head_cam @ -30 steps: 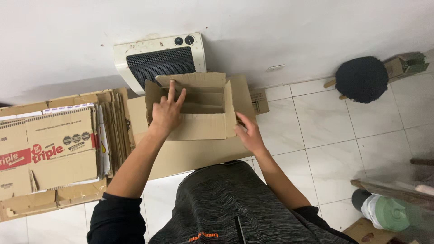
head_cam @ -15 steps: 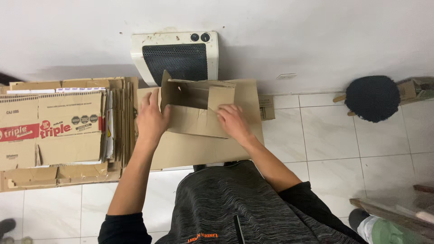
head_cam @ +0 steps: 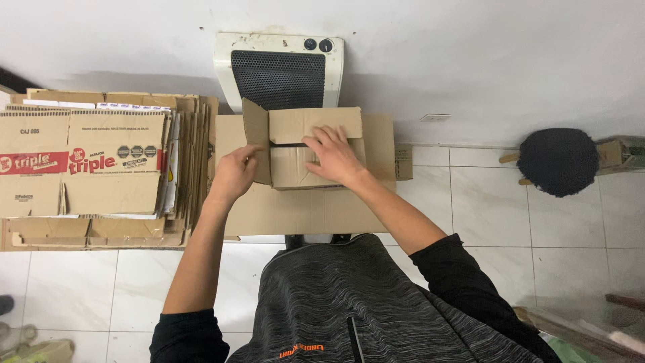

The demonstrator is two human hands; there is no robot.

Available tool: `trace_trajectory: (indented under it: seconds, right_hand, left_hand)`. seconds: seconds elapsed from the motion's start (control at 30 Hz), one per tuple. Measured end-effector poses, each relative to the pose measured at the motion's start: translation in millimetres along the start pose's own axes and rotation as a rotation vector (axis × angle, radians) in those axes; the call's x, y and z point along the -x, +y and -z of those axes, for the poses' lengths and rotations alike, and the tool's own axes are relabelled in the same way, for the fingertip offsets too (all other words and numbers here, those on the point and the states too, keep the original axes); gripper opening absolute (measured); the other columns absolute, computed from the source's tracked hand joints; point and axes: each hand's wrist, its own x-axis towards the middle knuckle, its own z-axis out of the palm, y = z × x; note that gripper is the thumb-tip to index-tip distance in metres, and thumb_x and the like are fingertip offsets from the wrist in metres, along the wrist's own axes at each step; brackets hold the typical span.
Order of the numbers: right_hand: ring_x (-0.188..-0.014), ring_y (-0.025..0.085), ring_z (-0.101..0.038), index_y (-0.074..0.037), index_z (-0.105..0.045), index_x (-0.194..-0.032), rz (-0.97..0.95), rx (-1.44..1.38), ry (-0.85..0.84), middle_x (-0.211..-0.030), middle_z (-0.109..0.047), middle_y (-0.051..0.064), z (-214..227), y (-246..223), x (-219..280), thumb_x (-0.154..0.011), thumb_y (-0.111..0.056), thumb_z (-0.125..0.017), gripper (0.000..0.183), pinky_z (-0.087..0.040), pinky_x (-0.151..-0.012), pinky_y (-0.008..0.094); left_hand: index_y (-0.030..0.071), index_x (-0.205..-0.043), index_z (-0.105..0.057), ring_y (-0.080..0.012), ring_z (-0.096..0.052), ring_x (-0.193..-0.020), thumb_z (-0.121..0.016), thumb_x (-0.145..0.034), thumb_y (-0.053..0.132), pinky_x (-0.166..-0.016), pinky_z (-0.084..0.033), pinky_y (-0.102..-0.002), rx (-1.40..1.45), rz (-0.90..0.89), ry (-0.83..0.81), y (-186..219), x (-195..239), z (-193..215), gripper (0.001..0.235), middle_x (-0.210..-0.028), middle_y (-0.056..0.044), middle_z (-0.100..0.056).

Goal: The person assembles cardboard boxes by hand, folding the flaps and pressing them into place to form the box shape.

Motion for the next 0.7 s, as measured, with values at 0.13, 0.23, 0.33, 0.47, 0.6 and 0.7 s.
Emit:
trace_trajectory:
  seconds: [0.13,0.23,0.33,0.47,0.6,0.7]
  right_hand:
    - [-0.165,0.05,-0.011,-0.03,-0.032,-0.172,-0.042,-0.085,-0.272,-0.177,-0.021,0.024,13.8,-25.6,3.9,-0.094,-0.078,-0.064,0.096,-0.013,-0.127,0.081]
    - [-0.165,0.054,-0.001,-0.029,-0.03,-0.173,-0.109,-0.104,-0.344,-0.178,-0.011,0.027,6.5,-30.7,-5.6,-0.086,-0.076,-0.071,0.107,-0.008,-0.126,0.084]
    - [-0.163,0.056,0.003,-0.027,-0.038,-0.167,-0.132,-0.149,-0.355,-0.177,-0.01,0.025,-12.7,-22.0,-19.5,-0.076,-0.062,-0.088,0.109,-0.008,-0.123,0.087]
    - [-0.165,0.054,-0.001,-0.017,-0.059,-0.149,0.022,-0.282,-0.342,-0.179,-0.016,0.02,-11.3,-8.7,-18.6,-0.075,-0.046,-0.098,0.089,-0.005,-0.122,0.088]
    - [-0.166,0.052,-0.009,0.002,-0.067,-0.139,0.146,-0.35,-0.312,-0.18,-0.025,0.021,21.2,-21.7,8.7,-0.081,-0.038,-0.095,0.076,-0.004,-0.126,0.085]
    - [-0.165,0.049,-0.015,0.002,-0.071,-0.132,0.223,-0.326,-0.251,-0.18,-0.026,0.019,27.7,-29.1,16.9,-0.083,-0.035,-0.093,0.066,-0.008,-0.128,0.084]
  left_hand:
    - [0.026,-0.146,-0.072,-0.0377,-0.073,-0.123,-0.052,-0.102,0.023,-0.111,-0.056,-0.053,0.168,-0.015,-0.213,19.1,13.0,34.7,0.049,-0.128,-0.014,-0.078]
    - [0.021,-0.152,-0.067,-0.0453,-0.066,-0.132,-0.05,-0.1,0.018,-0.117,-0.05,-0.06,0.161,-0.057,-0.344,22.9,14.2,51.9,0.055,-0.141,-0.019,-0.071]
    - [0.027,-0.151,-0.062,-0.0451,-0.059,-0.144,-0.057,-0.105,0.026,-0.118,-0.049,-0.062,-0.053,-0.119,-0.382,34.3,15.7,63.4,0.047,-0.166,-0.015,-0.053]
    - [0.031,-0.14,-0.061,-0.0301,-0.055,-0.15,-0.056,-0.111,0.051,-0.113,-0.057,-0.055,-0.43,-0.165,-0.248,38.0,6.4,49.6,0.036,-0.181,-0.007,-0.024]
    - [0.026,-0.135,-0.065,-0.0335,-0.059,-0.146,-0.058,-0.109,0.055,-0.111,-0.056,-0.055,-0.453,-0.199,-0.152,35.8,-11.0,23.5,0.039,-0.179,-0.011,-0.025]
    - [0.025,-0.122,-0.077,-0.0345,-0.067,-0.136,-0.074,-0.1,0.06,-0.107,-0.058,-0.055,-0.564,-0.279,0.004,36.4,-29.1,-2.6,0.042,-0.169,-0.011,-0.041]
